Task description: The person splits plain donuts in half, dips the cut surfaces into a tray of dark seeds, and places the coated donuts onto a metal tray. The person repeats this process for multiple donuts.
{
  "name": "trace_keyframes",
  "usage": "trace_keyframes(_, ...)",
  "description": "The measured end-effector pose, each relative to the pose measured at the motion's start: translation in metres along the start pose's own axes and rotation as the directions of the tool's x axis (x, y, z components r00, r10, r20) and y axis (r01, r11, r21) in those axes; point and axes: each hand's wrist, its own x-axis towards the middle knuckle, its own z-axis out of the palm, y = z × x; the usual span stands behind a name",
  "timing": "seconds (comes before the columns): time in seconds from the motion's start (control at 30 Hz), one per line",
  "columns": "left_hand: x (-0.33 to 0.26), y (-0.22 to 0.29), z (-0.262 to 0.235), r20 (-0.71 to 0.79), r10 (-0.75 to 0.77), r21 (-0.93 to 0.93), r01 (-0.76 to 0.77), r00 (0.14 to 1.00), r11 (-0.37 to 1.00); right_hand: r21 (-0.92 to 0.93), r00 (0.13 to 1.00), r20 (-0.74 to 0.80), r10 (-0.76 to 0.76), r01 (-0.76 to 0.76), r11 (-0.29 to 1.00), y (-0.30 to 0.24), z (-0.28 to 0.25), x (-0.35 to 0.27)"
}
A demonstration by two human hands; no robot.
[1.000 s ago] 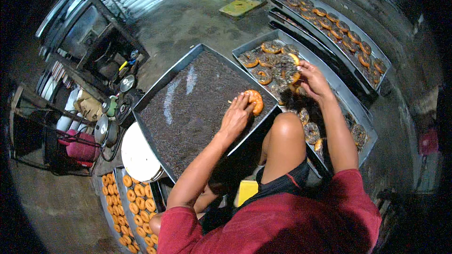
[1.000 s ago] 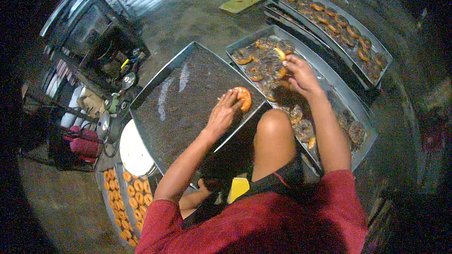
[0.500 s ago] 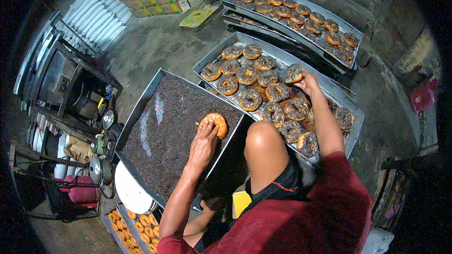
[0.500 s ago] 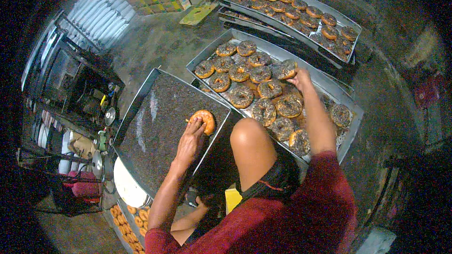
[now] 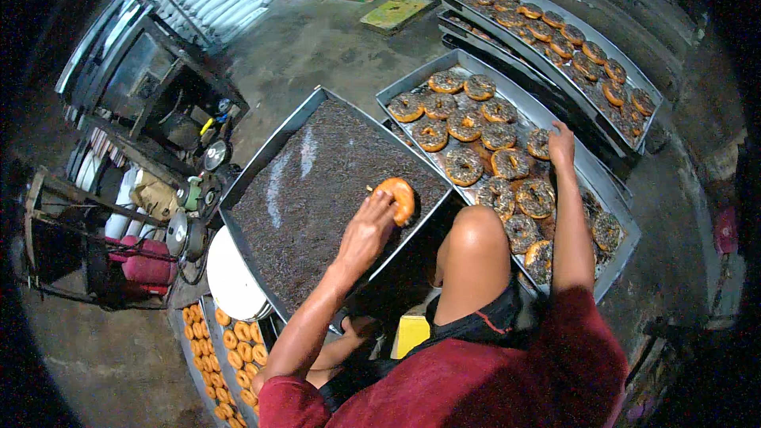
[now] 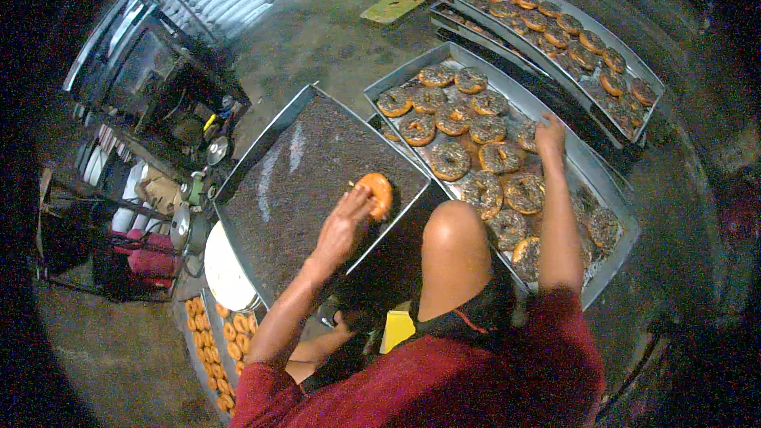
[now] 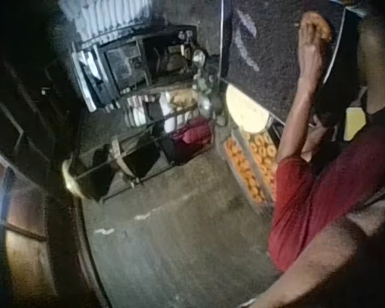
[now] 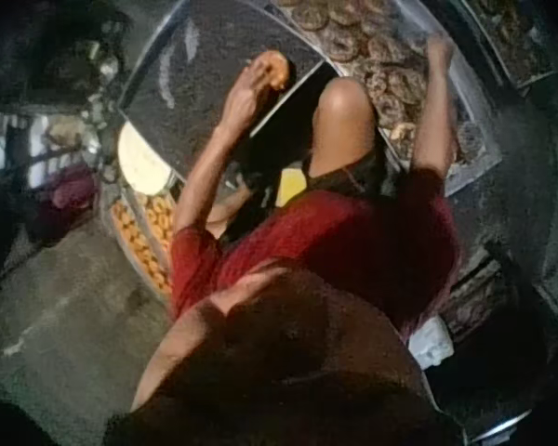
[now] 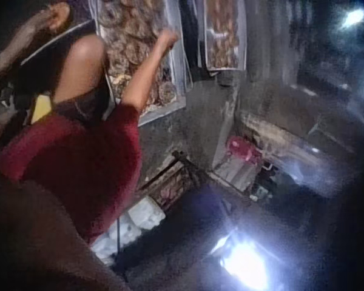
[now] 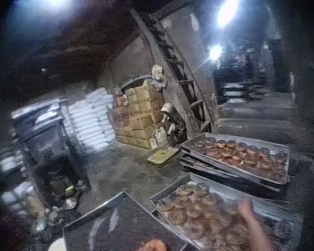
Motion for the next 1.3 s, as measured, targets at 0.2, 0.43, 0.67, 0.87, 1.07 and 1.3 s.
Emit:
trace_keyframes(0.2, -0.017, -0.002, 0.004, 0.01, -0.103, -0.093, 0.104, 0.995, 0.99, 0.221, 0.978, 0.043, -0.204, 0.19, 0.957, -0.105, -0.039, -0.042)
trace_keyframes(0.43, -0.017, -0.034, -0.029, 0.221, -0.726, -0.939, 0.344, 0.651, 0.023, 0.718, 0.717, 0.371, -0.59, 0.182, 0.672, -0.217, -0.034, -0.094)
trace_keyframes(0.67, -0.008, -0.025, -0.06, 0.096, -0.738, -0.942, 0.3, 0.668, 0.149, 0.708, 0.42, 0.696, -0.582, -0.267, 0.654, -0.284, 0.009, -0.12)
trace_keyframes(0.87, -0.028, 0.017, -0.041, -0.015, -0.425, -0.264, 0.406, 0.905, 0.875, 0.729, 0.503, 0.655, -0.564, -0.222, 0.648, -0.259, -0.02, -0.108)
trace_keyframes(1.07, -0.043, -0.01, -0.02, -0.072, -0.385, -0.218, 0.363, 0.92, 0.906, 0.708, 0.539, 0.68, -0.497, -0.304, 0.638, -0.238, -0.031, -0.119)
trace_keyframes(1.3, 0.008, -0.035, -0.068, 0.229, -0.669, -0.969, 0.23, 0.707, -0.089, 0.746, 0.505, 0.641, -0.578, -0.234, 0.623, -0.265, 0.006, -0.123)
